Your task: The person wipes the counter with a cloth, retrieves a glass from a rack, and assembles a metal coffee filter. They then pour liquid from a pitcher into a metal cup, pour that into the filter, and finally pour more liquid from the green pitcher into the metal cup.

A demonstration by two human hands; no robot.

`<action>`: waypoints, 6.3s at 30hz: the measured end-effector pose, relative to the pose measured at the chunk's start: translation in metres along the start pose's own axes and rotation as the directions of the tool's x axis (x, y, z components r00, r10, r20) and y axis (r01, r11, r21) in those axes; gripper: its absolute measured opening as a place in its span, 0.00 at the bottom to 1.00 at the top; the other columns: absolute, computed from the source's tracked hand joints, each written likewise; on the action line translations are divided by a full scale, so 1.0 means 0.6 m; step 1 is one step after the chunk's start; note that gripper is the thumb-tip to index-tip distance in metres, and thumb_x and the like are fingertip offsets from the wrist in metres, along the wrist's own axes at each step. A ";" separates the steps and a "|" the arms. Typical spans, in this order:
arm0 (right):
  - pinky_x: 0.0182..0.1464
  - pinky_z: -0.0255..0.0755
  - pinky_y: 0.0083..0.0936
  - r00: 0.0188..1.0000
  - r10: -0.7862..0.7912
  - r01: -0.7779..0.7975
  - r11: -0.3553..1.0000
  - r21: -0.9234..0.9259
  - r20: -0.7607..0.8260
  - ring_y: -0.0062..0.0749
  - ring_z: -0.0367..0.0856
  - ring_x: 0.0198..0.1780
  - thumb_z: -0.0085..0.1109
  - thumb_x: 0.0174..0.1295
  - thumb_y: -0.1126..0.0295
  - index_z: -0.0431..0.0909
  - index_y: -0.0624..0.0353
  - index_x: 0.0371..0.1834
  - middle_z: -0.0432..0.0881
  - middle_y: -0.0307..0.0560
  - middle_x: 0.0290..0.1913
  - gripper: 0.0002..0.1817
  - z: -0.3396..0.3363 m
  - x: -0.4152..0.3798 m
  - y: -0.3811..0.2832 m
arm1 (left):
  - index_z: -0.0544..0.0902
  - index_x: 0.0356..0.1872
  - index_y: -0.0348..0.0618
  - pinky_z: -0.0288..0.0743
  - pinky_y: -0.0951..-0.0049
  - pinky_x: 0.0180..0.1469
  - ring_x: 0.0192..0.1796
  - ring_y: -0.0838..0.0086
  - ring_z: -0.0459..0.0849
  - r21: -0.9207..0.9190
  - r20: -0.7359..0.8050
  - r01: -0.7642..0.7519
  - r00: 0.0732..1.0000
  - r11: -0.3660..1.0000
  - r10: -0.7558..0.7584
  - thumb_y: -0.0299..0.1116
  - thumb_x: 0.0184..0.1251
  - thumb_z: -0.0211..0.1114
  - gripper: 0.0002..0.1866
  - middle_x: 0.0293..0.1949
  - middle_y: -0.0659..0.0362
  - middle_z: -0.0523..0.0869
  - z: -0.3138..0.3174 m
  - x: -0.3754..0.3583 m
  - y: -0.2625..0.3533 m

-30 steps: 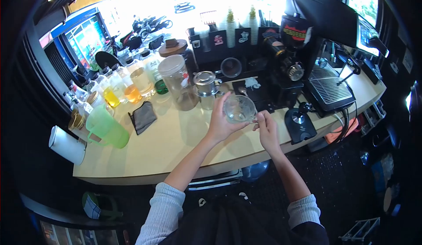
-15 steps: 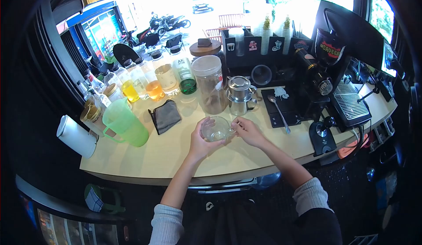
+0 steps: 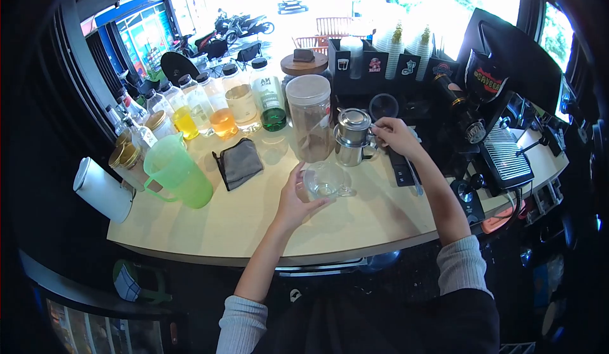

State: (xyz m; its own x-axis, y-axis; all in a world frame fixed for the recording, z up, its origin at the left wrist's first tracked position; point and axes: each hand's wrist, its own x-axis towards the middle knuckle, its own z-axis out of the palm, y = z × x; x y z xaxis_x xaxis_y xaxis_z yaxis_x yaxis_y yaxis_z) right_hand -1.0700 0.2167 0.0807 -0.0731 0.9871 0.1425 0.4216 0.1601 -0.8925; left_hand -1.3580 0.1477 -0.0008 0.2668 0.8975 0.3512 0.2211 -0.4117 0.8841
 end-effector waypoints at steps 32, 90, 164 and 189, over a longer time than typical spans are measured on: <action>0.49 0.71 0.21 0.980 -0.098 -0.045 0.741 0.670 0.175 0.19 0.75 0.38 0.54 0.64 0.66 0.77 0.61 0.39 0.80 0.40 0.38 0.10 0.110 -0.148 -0.028 | 0.62 0.61 0.41 0.66 0.62 0.57 0.61 0.66 0.68 0.078 -0.220 -0.035 0.974 0.996 0.051 0.37 0.44 0.75 0.42 0.58 0.53 0.68 0.006 -0.050 0.000; 0.57 0.67 0.34 0.834 -0.459 0.521 0.837 -0.165 0.307 0.43 0.76 0.52 0.73 0.36 0.57 0.61 0.62 0.64 0.74 0.55 0.53 0.48 0.172 -0.085 -0.151 | 0.77 0.42 0.33 0.72 0.79 0.46 0.40 0.80 0.78 -0.261 -0.307 -0.205 0.944 0.943 0.120 0.28 0.66 0.58 0.09 0.38 0.59 0.81 -0.049 -0.013 -0.012; 0.47 0.77 0.30 0.958 0.149 -0.278 0.691 0.667 0.245 0.29 0.79 0.44 0.54 0.61 0.75 0.72 0.69 0.51 0.79 0.47 0.45 0.16 0.072 -0.169 0.023 | 0.77 0.30 0.36 0.67 0.81 0.42 0.35 0.83 0.74 -0.327 -0.130 -0.076 0.991 0.942 0.035 0.38 0.72 0.50 0.16 0.28 0.63 0.78 0.010 0.010 0.129; 0.50 0.77 0.31 0.961 -0.001 -0.254 0.400 0.880 0.278 0.29 0.79 0.46 0.48 0.62 0.78 0.70 0.68 0.51 0.78 0.47 0.44 0.14 -0.037 -0.241 0.075 | 0.70 0.50 0.43 0.69 0.79 0.44 0.43 0.81 0.74 -0.528 -0.235 0.056 0.949 0.847 -0.209 0.41 0.67 0.58 0.17 0.41 0.63 0.75 0.198 -0.013 0.172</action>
State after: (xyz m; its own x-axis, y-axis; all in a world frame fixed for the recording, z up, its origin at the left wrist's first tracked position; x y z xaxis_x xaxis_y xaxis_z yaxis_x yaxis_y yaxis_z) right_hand -1.0205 0.0811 0.0295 -0.3221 0.9465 0.0190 -0.6083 -0.1916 -0.7703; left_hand -1.2256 0.0793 0.0511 -0.0131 0.9753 0.2206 -0.2927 -0.2147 0.9318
